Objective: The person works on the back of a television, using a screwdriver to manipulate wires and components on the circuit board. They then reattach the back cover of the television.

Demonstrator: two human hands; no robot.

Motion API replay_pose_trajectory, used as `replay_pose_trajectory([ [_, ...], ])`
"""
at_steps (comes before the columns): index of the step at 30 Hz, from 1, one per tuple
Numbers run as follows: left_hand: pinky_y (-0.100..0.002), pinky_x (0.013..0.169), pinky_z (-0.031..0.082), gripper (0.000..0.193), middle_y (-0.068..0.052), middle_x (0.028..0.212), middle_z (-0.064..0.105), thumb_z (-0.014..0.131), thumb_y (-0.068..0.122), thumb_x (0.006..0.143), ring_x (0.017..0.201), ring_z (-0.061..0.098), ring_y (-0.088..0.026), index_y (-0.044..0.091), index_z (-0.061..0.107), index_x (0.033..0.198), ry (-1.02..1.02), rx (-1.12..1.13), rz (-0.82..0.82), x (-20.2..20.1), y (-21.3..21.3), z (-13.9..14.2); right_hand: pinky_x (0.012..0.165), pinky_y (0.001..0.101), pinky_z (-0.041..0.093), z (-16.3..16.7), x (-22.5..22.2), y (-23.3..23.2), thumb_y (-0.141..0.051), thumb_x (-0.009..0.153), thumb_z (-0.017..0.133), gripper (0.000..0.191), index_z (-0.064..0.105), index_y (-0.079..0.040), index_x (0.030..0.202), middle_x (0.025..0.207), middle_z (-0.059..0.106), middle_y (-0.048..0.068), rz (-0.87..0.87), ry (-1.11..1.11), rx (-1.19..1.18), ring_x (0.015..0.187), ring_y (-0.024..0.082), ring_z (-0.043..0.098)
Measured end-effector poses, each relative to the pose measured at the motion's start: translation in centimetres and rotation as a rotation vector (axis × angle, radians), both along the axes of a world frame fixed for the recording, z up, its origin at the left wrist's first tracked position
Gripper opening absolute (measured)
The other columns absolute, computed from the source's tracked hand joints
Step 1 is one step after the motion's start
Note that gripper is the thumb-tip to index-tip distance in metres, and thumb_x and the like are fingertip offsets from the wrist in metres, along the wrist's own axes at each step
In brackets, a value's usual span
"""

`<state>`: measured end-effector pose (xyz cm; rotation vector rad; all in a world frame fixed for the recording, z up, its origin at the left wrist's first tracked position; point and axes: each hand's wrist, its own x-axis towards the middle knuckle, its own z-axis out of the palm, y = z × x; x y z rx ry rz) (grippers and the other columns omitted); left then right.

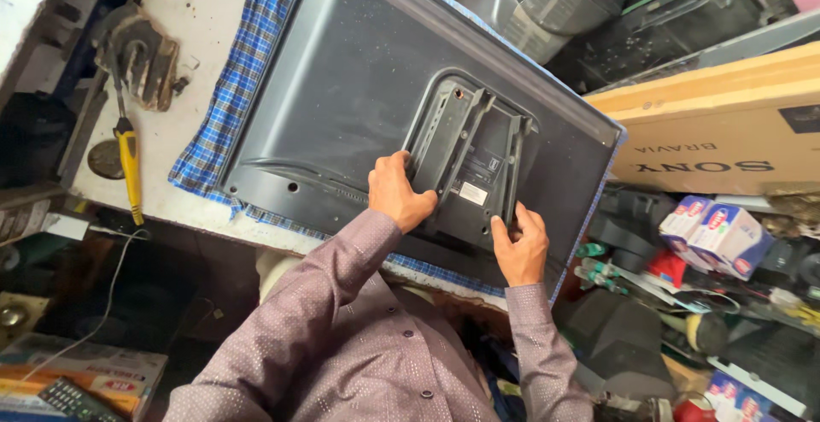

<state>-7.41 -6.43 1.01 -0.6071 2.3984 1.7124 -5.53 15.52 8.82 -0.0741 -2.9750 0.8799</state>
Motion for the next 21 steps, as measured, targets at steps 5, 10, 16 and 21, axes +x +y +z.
replay_pose_trajectory([
  [5, -0.051, 0.101, 0.045, 0.074, -0.021, 0.128, 0.052, 0.072, 0.025, 0.067, 0.116, 0.052, -0.041, 0.003, 0.055, 0.135, -0.068, 0.064, -0.067, -0.3, -0.2, 0.1, 0.074, 0.0356, 0.056, -0.9, 0.2, -1.0, -0.024, 0.086, 0.082, 0.045, 0.07, -0.001, 0.123, 0.106, 0.069, 0.014, -0.077, -0.022, 0.149, 0.088, 0.025, 0.069],
  [10, -0.052, 0.102, 0.04, 0.076, -0.016, 0.13, 0.051, 0.07, 0.023, 0.067, 0.12, 0.049, -0.038, 0.009, 0.058, 0.14, -0.027, 0.101, -0.07, 0.5, -0.4, 0.5, 0.086, 0.0393, 0.054, -2.6, 0.6, -1.5, -0.02, 0.09, 0.077, 0.039, 0.071, -0.003, 0.124, 0.109, 0.069, 0.015, -0.106, 0.052, 0.197, 0.1, 0.03, 0.068],
  [16, -0.05, 0.1, 0.04, 0.074, -0.011, 0.123, 0.05, 0.068, 0.019, 0.069, 0.119, 0.048, -0.034, 0.013, 0.057, 0.142, -0.004, 0.176, -0.12, 1.1, -1.4, 0.8, 0.083, 0.0377, 0.055, -2.9, 0.9, -1.6, -0.015, 0.091, 0.073, 0.033, 0.071, -0.004, 0.122, 0.111, 0.069, 0.014, -0.193, 0.042, 0.169, 0.101, 0.029, 0.068],
  [21, -0.047, 0.1, 0.041, 0.074, -0.011, 0.123, 0.05, 0.07, 0.013, 0.071, 0.12, 0.048, -0.033, 0.014, 0.056, 0.144, 0.002, 0.217, -0.182, 0.5, -2.4, 0.6, 0.087, 0.0377, 0.055, -2.5, 0.5, -2.0, -0.014, 0.091, 0.073, 0.034, 0.071, -0.002, 0.123, 0.113, 0.069, 0.014, -0.198, 0.063, 0.195, 0.102, 0.029, 0.068],
])
